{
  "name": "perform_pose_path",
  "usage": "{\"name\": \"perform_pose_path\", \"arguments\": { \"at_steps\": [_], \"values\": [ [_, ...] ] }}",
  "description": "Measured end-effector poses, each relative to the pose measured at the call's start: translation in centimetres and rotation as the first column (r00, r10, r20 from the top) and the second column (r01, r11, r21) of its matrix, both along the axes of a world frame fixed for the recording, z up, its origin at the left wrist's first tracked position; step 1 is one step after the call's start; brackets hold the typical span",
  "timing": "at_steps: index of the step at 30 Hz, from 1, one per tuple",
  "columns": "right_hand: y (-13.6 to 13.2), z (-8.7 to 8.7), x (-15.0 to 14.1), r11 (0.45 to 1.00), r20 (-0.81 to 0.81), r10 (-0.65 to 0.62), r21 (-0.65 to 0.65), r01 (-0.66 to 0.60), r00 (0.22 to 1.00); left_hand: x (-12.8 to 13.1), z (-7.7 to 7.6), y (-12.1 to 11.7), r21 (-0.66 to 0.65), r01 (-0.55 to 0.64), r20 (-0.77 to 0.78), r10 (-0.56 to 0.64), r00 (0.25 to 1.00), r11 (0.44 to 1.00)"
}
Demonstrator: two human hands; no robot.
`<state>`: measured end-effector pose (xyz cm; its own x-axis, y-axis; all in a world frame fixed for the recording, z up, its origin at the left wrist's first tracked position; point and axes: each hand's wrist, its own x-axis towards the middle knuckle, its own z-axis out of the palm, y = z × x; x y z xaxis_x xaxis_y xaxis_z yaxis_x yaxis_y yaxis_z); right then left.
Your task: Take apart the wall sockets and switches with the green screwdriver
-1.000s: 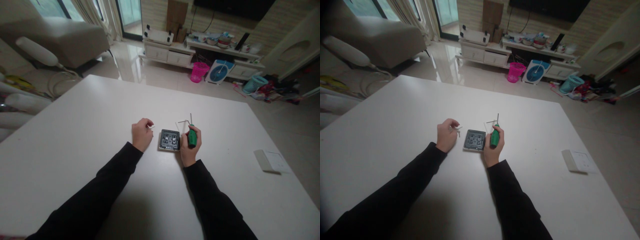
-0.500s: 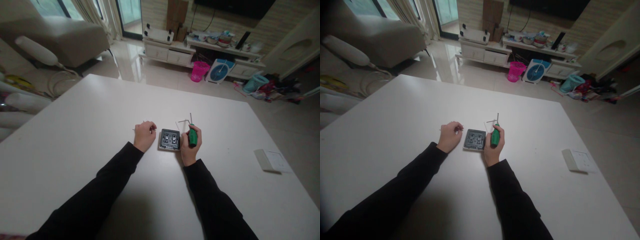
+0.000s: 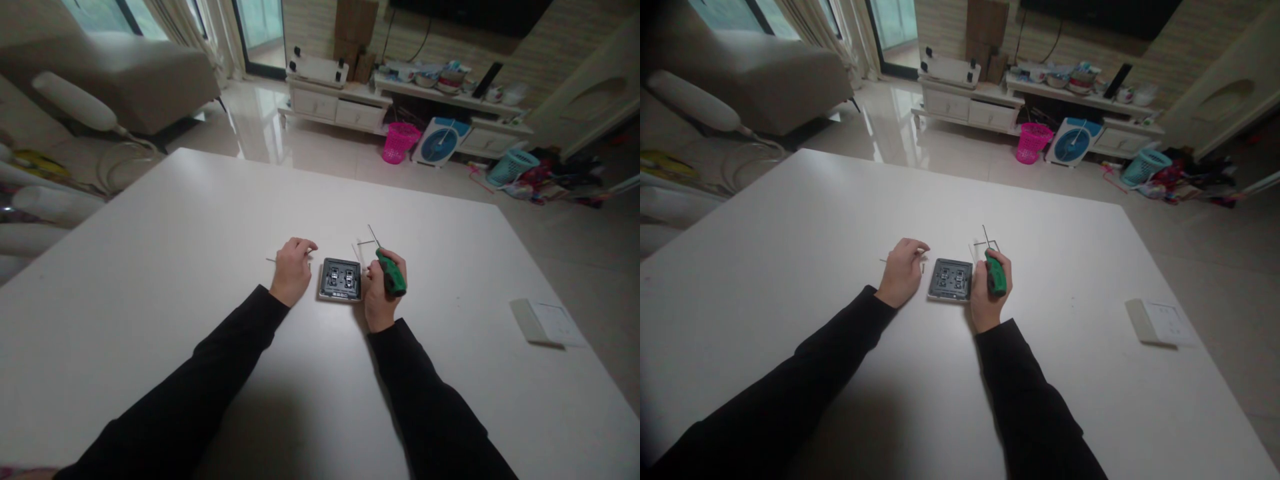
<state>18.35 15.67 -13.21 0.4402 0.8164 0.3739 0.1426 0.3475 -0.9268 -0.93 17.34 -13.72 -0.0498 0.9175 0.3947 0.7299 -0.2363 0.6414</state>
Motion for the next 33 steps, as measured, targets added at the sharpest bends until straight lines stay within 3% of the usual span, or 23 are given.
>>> {"name": "perform_pose_path", "arguments": {
  "at_steps": [5, 13, 19, 25, 33],
  "values": [
    [0.1, 0.3, -0.3, 0.997, -0.239, 0.074, -0.018, -0.081, 0.968, -0.2, -0.4, 0.1, 0.081, 0.002, 0.037, -0.005, 0.999, 0.997],
    [1.0, 0.8, 0.1, 0.978, -0.551, 0.167, -0.013, -0.208, 0.818, -0.1, -0.7, 0.2, 0.128, 0.050, 0.080, -0.061, 0.995, 0.991],
    [0.6, 1.1, -0.1, 0.952, -0.545, 0.236, -0.037, -0.304, 0.805, 0.2, -0.2, -0.1, 0.199, 0.118, 0.167, -0.152, 0.974, 0.973],
    [0.6, 1.2, -0.2, 0.958, -0.556, 0.220, -0.030, -0.284, 0.802, 0.4, -0.3, -0.2, 0.193, 0.173, 0.267, -0.221, 0.938, 0.966],
    [0.7, 1.1, 0.0, 0.955, -0.554, 0.229, -0.030, -0.294, 0.800, 0.3, -0.3, -0.2, 0.195, 0.208, 0.242, -0.253, 0.937, 0.958]
  ]
}}
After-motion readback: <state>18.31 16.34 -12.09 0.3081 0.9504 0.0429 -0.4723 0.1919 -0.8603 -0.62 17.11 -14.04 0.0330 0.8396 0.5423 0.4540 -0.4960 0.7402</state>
